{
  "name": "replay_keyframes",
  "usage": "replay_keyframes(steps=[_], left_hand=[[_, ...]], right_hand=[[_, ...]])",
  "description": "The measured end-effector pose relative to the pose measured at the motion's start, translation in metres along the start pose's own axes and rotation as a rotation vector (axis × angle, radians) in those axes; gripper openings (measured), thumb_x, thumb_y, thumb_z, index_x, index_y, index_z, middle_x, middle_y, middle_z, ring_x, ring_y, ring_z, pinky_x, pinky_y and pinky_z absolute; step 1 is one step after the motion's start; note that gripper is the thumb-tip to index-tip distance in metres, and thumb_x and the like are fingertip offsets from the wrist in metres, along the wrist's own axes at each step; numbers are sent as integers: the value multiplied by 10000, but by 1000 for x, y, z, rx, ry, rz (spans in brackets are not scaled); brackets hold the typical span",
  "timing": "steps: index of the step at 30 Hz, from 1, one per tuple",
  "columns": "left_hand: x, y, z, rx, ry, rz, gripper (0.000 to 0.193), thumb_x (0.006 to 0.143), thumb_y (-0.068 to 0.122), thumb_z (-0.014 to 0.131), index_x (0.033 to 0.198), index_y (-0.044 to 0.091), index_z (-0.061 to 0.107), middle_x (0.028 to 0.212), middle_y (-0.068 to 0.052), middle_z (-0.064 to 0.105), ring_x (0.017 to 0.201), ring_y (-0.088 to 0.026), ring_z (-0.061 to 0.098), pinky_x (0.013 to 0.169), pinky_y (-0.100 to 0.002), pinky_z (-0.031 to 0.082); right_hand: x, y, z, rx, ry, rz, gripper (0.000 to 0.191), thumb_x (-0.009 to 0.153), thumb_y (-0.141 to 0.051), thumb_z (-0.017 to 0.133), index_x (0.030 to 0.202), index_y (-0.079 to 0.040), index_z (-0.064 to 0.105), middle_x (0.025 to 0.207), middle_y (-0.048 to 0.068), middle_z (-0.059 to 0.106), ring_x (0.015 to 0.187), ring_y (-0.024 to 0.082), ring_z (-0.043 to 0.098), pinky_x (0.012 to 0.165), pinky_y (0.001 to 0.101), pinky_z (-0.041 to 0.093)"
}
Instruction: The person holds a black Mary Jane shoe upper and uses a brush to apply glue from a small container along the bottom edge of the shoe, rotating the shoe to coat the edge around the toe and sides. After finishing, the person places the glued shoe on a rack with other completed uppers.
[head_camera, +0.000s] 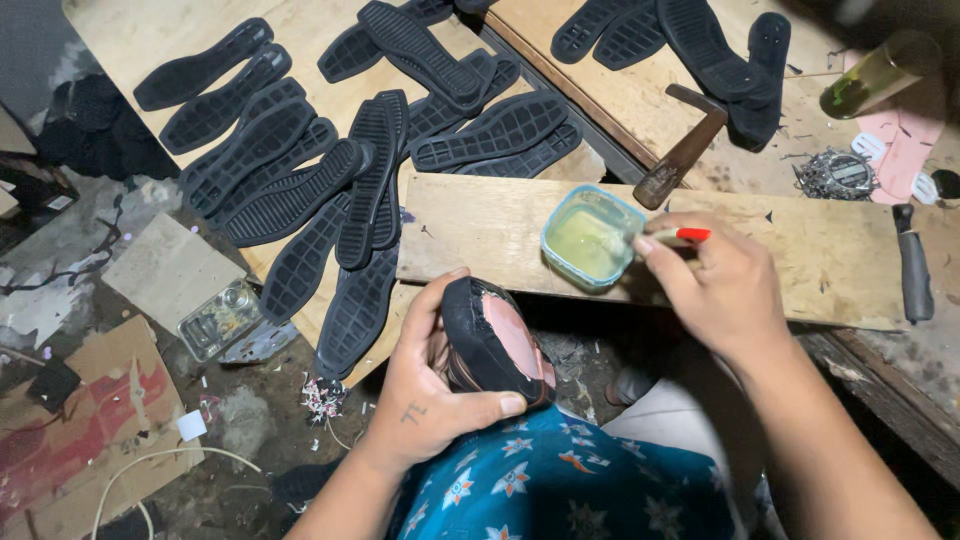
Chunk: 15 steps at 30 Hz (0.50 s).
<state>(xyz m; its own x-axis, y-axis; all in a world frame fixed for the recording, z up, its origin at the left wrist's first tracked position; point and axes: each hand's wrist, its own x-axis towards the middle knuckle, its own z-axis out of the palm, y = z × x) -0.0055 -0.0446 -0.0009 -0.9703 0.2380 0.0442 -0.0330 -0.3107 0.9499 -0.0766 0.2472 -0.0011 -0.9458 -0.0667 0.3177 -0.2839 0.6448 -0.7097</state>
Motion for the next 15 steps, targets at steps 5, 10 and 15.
replay_keyframes(steps=[5,10,15], left_hand=[[-2,-6,8,-69,-68,-121,1140,663,72,938,1611,22,306,1308,-155,610,1172,-231,641,1080,-398,530],[1,-6,19,143,-112,-50,1109,642,70,942,1589,7,367,1393,-139,612,1302,-211,596,1173,-361,439],[-1,-4,24,110,-106,-95,1105,632,78,945,1580,25,380,1377,-132,619,1265,-209,611,1148,-356,465]], right_hand=[[-33,-18,0,830,73,410,213,1004,-165,668,1118,15,654,950,164,735,835,268,720,789,390,601],[-69,-41,6,1069,172,121,236,1065,-85,655,1229,64,574,1100,216,696,1014,261,703,989,424,582],[-82,-56,4,861,67,151,235,1024,-86,600,1215,36,537,1115,243,721,1007,245,711,916,379,578]])
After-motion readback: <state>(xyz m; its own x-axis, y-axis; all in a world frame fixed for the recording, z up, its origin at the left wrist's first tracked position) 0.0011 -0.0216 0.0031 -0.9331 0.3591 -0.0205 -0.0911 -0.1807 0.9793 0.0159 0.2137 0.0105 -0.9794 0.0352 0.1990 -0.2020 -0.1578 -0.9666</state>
